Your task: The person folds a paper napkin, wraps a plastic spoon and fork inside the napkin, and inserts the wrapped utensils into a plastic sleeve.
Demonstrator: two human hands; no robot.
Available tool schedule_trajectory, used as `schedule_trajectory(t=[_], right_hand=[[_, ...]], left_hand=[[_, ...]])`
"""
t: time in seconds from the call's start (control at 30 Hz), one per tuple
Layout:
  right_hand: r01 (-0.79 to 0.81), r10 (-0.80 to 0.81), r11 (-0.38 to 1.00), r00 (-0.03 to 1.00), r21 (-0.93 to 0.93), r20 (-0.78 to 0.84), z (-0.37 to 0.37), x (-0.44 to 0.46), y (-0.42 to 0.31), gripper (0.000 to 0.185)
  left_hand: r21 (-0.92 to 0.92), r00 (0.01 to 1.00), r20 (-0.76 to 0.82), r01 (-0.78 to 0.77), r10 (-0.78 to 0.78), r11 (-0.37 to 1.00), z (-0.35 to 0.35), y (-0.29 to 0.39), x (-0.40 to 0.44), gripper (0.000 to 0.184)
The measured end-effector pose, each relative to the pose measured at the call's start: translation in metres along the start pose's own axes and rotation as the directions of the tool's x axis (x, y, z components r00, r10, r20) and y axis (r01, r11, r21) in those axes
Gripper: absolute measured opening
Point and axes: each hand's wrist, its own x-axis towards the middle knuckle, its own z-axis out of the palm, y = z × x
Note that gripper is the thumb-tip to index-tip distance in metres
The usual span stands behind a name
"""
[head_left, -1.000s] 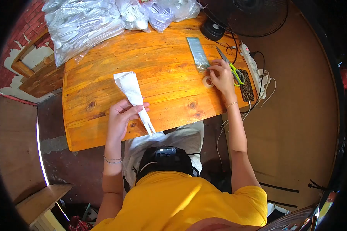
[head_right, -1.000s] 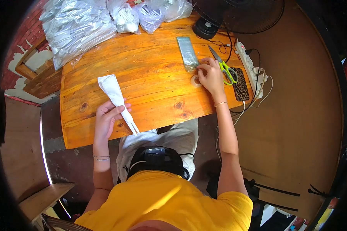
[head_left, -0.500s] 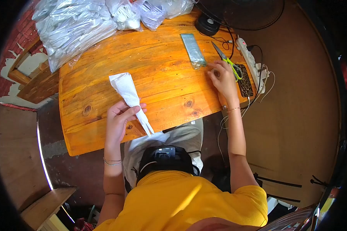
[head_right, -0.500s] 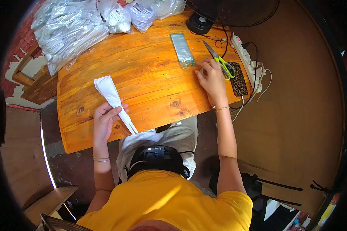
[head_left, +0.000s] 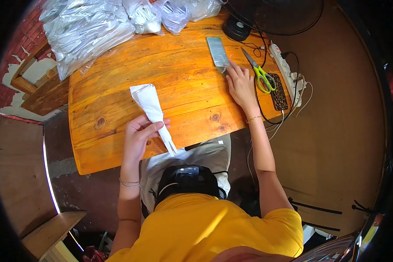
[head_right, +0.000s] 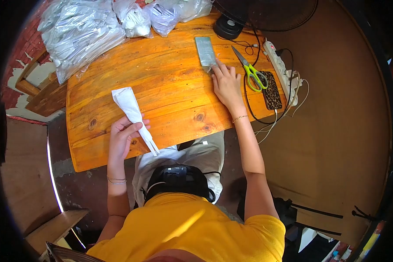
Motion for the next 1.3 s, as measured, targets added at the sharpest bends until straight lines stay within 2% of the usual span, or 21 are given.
schedule_trajectory(t=[0.07,0.37,0.67,0.77,0.97,1.07,1.17,1.3], right_hand=[[-0.017,0.017,0.999,1.000,0.040,0.006,0.002,0.004,0.000,0.031],[0.044,-0.034,0.995,0.994,0.094,-0.099,0.022,0.016,0.012,0.009],[0.009,0.021,0.967,0.993,0.256,-0.115,0.026,0.027,0.013,0.008],[0.050,0.006,0.951,0.984,0.306,-0.177,0.028,0.026,0.015,0.007],[0.029,0.016,0.958,0.988,0.286,-0.153,0.031,0.026,0.015,0.006],[0.058,-0.043,0.991,0.992,0.118,-0.119,0.035,0.027,0.016,0.008],[0.116,-0.114,0.990,0.993,0.076,-0.036,0.037,0.029,0.016,0.008],[0.149,-0.145,0.980,0.989,0.136,-0.034,0.027,0.034,0.013,0.008]], left_hand=[[-0.004,1.000,0.015,0.003,-0.003,1.000,0.002,-0.001,0.001,0.029],[-0.018,0.999,0.037,0.016,-0.015,1.000,0.007,-0.002,0.000,0.028],[-0.011,0.999,0.049,0.018,-0.018,1.000,0.012,-0.003,0.000,0.028],[-0.006,0.999,0.048,0.023,-0.022,1.000,0.012,-0.003,0.001,0.028],[-0.004,0.998,0.057,0.031,-0.031,1.000,0.014,-0.003,0.003,0.028],[-0.008,0.998,0.063,0.032,-0.032,0.999,0.015,-0.003,0.003,0.028],[-0.008,0.998,0.062,0.023,-0.023,1.000,0.013,-0.005,0.003,0.028],[-0.012,0.998,0.059,0.022,-0.021,1.000,0.013,-0.003,0.001,0.028]])
